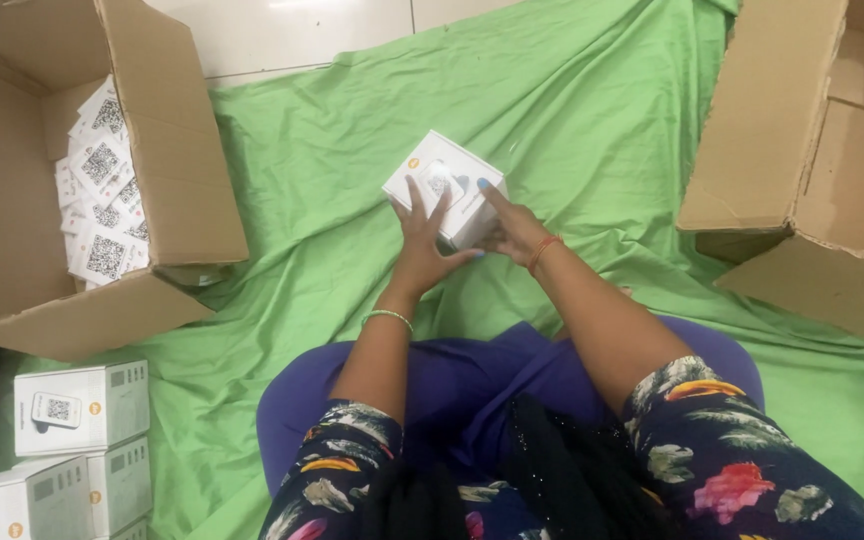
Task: The person packs electronic components into small cardboard boxes and arranges them.
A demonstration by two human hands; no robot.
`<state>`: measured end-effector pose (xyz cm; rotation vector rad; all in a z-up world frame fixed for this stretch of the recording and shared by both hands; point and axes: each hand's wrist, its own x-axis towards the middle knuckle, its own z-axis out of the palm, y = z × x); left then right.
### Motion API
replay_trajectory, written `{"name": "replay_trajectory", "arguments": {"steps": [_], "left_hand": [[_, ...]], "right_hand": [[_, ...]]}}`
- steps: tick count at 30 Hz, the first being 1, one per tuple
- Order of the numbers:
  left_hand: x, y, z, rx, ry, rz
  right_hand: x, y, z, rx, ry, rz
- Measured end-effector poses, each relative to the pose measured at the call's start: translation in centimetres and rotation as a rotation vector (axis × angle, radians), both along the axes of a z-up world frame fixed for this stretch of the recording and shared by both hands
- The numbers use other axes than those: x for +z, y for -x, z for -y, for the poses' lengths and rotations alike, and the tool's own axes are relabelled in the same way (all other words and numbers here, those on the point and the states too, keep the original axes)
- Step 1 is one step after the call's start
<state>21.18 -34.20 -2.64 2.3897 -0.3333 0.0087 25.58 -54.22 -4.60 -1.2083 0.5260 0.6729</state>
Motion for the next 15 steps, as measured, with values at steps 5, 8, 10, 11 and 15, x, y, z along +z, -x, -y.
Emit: {"name": "replay_trajectory", "arguments": {"steps": [5, 8, 10, 11, 15], "left_hand": [[0.1, -0.1, 0.0, -0.063, -0.010, 0.045], [-0.8, -0.3, -0.4, -0.041, -0.061, 0.129], [-0.8, -0.4, -0.7, -0.046, -0.056, 0.155], [-0.9, -0.4, -0.8, -0.045, -0.052, 0.137], [-0.3, -0.6, -1.4, -0.018, -0.015, 0.085]], "right_hand": [[0.4, -0.1, 0.1, -0.031, 0.059, -0.008], [-0.2, 0.1, 0.2, -0.013, 0.081, -0.030], [-0.3, 0.3, 0.1, 0.001, 0.091, -0.039], [-0.1, 0.5, -0.1, 0.002, 0.099, -0.046], [3.9, 1.3, -1.2, -0.045, 0.162, -0.059]]}}
